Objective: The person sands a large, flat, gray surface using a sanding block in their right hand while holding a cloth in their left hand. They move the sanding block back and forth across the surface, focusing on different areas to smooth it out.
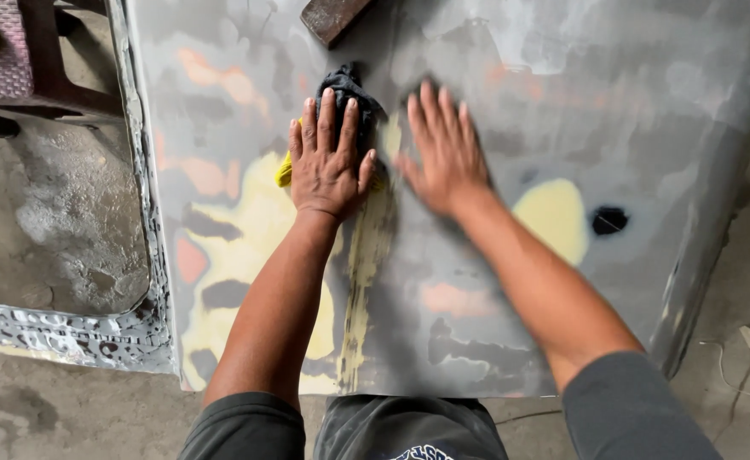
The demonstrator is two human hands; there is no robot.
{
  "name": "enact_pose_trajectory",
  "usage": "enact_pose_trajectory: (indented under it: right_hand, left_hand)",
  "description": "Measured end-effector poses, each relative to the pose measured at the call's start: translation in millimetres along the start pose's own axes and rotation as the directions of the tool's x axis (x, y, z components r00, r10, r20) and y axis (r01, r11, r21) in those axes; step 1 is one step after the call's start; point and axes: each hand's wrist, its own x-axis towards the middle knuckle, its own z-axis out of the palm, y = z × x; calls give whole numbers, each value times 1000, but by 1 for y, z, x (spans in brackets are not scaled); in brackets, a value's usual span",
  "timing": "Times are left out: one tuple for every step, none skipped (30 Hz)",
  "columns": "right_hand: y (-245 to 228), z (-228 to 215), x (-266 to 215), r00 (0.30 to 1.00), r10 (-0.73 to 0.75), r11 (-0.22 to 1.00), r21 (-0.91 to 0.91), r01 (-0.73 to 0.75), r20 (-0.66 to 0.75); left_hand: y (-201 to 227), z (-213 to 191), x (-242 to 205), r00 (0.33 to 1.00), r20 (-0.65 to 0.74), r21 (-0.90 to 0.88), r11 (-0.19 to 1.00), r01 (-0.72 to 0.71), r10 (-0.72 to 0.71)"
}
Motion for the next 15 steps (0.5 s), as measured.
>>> enact_pose_trajectory:
  right_hand:
    - [-4, -4, 13, 1000, -1, 1000, 6, 1, 3]
    - [-8, -9, 26, 999, 29, 999, 22, -28, -19]
    - [-10, -16, 39, 997, 64, 997, 36, -63, -43]
    - [-19, -10, 28, 997, 69, 997, 37, -68, -42]
    - [-28, -6, 19, 994, 76, 997, 21, -75, -72]
    - [-37, -2, 11, 991, 82, 997, 6, -82, -103]
    - [-46, 11, -19, 992, 75, 997, 5, -75, -103]
    - [-55, 25, -48, 996, 21, 999, 33, -18, -85]
    - [-63, 39, -79, 997, -28, 998, 60, 32, -67]
    - [-65, 48, -98, 997, -29, 998, 58, 33, -65]
    - [-68, 58, -116, 998, -61, 998, 19, 60, 28]
    - [-71, 67, -134, 989, -88, 996, -18, 91, 122]
    - [-64, 67, -129, 989, -89, 996, -15, 91, 122]
    - [-58, 67, -125, 989, -116, 993, 11, 116, 96]
    - [-48, 66, -121, 988, -137, 990, 32, 136, 67]
  left_hand:
    - [0, 0, -1, 1000, 5, 3, 1000, 2, -2]
    - [0, 0, -2, 1000, 6, 1, 1000, -3, 3]
    - [1, 0, -1, 1000, 5, -6, 1000, -14, 14]
    - [2, 0, -2, 1000, 9, -7, 1000, -18, 18]
    - [2, 1, 0, 1000, 7, -3, 1000, -6, 7]
    - [2, 1, 3, 1000, 6, 1, 1000, 5, -5]
    - [2, -1, 2, 1000, 3, 3, 1000, 11, -11]
    - [1, -3, 1, 1000, 7, -6, 1000, 6, -6]
    - [2, -3, 0, 1000, 14, -18, 1000, -2, 2]
    - [2, -3, 0, 1000, 14, -21, 1000, 0, 0]
    - [2, -4, 1, 1000, 17, -15, 1000, 3, -3]
    - [2, -6, 2, 1000, 21, -10, 1000, 5, -5]
    - [0, -6, 1, 1000, 23, -7, 1000, 6, -5]
    - [0, -5, 0, 1000, 16, -13, 1000, -6, 6]
    - [1, -3, 0, 1000, 7, -24, 999, -23, 23]
